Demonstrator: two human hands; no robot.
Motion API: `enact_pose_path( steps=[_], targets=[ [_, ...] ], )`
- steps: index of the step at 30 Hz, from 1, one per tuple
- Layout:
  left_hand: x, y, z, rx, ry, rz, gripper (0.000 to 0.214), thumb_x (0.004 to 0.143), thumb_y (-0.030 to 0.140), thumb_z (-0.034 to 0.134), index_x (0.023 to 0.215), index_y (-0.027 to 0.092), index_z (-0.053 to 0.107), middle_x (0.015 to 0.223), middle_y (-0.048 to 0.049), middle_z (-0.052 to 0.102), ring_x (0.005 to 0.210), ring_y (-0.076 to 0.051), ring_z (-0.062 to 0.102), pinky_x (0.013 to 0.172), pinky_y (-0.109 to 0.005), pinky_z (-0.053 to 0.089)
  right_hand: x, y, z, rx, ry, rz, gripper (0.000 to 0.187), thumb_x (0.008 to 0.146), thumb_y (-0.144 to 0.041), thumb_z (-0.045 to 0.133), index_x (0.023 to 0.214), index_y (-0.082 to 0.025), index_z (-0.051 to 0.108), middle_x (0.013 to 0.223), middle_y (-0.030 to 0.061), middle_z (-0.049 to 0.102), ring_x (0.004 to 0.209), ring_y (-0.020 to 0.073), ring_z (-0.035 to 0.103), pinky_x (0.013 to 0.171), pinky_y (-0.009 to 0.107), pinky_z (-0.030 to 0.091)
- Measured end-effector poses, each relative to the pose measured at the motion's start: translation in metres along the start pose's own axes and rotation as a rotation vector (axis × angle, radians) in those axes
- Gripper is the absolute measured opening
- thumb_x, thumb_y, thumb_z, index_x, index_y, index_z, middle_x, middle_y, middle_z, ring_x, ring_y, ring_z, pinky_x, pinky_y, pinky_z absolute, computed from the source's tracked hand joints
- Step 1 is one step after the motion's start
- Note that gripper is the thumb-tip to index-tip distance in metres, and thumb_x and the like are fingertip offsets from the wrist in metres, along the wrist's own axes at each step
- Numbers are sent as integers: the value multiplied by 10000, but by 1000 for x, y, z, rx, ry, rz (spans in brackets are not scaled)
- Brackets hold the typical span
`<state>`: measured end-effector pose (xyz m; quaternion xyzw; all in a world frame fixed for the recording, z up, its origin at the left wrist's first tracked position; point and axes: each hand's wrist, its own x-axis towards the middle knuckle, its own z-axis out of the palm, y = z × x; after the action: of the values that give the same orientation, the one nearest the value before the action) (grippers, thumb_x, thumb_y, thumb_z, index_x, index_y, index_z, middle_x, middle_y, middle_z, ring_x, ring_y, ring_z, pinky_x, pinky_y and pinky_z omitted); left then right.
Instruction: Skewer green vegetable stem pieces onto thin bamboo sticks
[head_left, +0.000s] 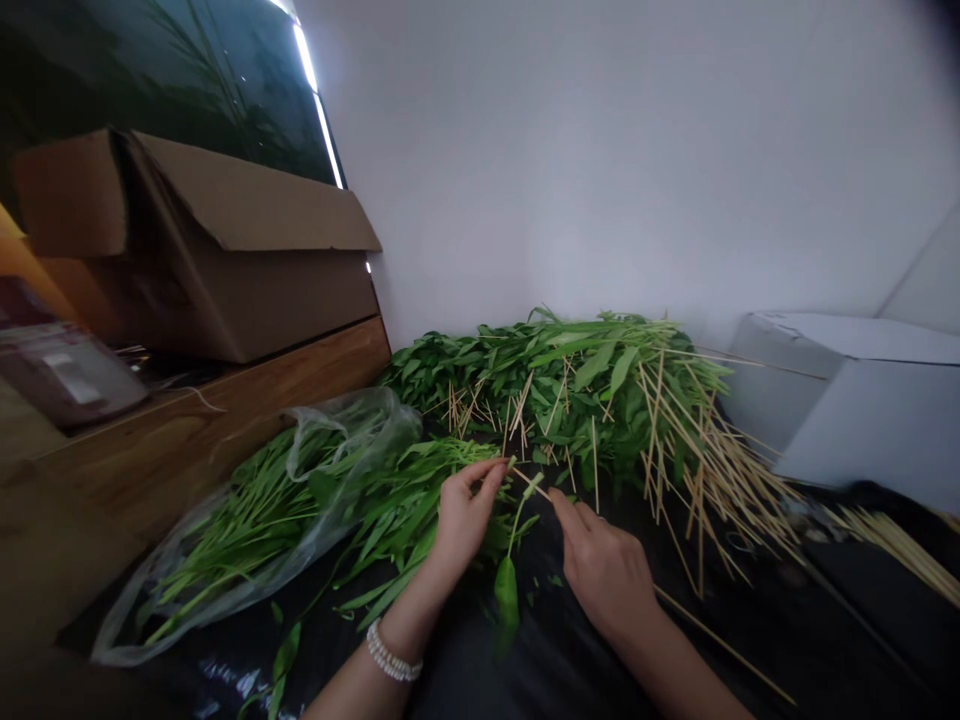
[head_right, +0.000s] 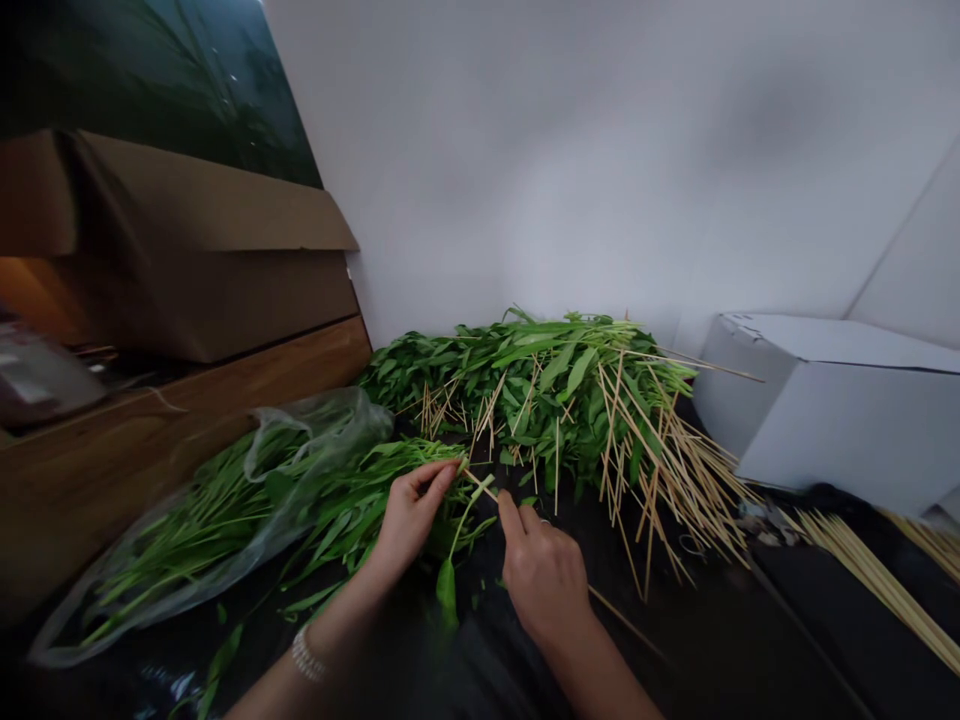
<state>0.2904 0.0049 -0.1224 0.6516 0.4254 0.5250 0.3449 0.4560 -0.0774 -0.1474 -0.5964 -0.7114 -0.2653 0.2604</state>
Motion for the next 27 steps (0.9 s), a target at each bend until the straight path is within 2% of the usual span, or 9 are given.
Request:
enact_pose_path(
  steps=[5, 12, 18, 23, 27],
  targets=[
    [3, 0, -3, -111, -48, -72, 212, 770, 347, 682, 831, 163, 767, 804, -60, 761, 812, -223, 684, 809, -312, 508, -1, -1, 1, 4, 8, -6, 419, 832, -53, 426, 1208, -162, 577, 750, 8, 629, 565, 119, 587, 544, 256, 374],
    [3, 6, -6, -310, -212, -212, 268, 713, 401, 747, 790, 144, 746, 791, -63, 747, 760, -189, 664, 801, -295, 499, -3, 0, 5, 60, 43, -30, 450, 842, -47, 395, 1246, -148, 563, 744, 15, 619, 567, 114, 560, 551, 245, 364],
    [1, 11, -5, -333, -282, -236, 280, 696, 416, 761, 725, 139, 732, 762, -50, 727, 724, -163, 639, 768, -266, 483, -3, -1, 6, 65, 61, -47, 448, 846, -41, 386, 1249, -129, 561, 742, 15, 619, 552, 117, 556, 539, 252, 364],
    [-1, 9, 0, -299, -270, -240, 295, 679, 426, 767, 718, 137, 722, 741, -39, 719, 674, -153, 624, 688, -247, 479, -2, -3, 6, 46, 54, -35, 444, 840, -37, 384, 1230, -146, 569, 759, 16, 633, 551, 112, 557, 543, 254, 363],
    [0, 14, -5, -167, -110, -105, 321, 773, 449, 666, 803, 139, 745, 783, -62, 743, 766, -199, 655, 759, -286, 487, 3, 5, 1, 25, 86, -10, 376, 870, -62, 387, 1169, -156, 594, 758, 10, 635, 589, 132, 573, 580, 272, 369]
  ],
)
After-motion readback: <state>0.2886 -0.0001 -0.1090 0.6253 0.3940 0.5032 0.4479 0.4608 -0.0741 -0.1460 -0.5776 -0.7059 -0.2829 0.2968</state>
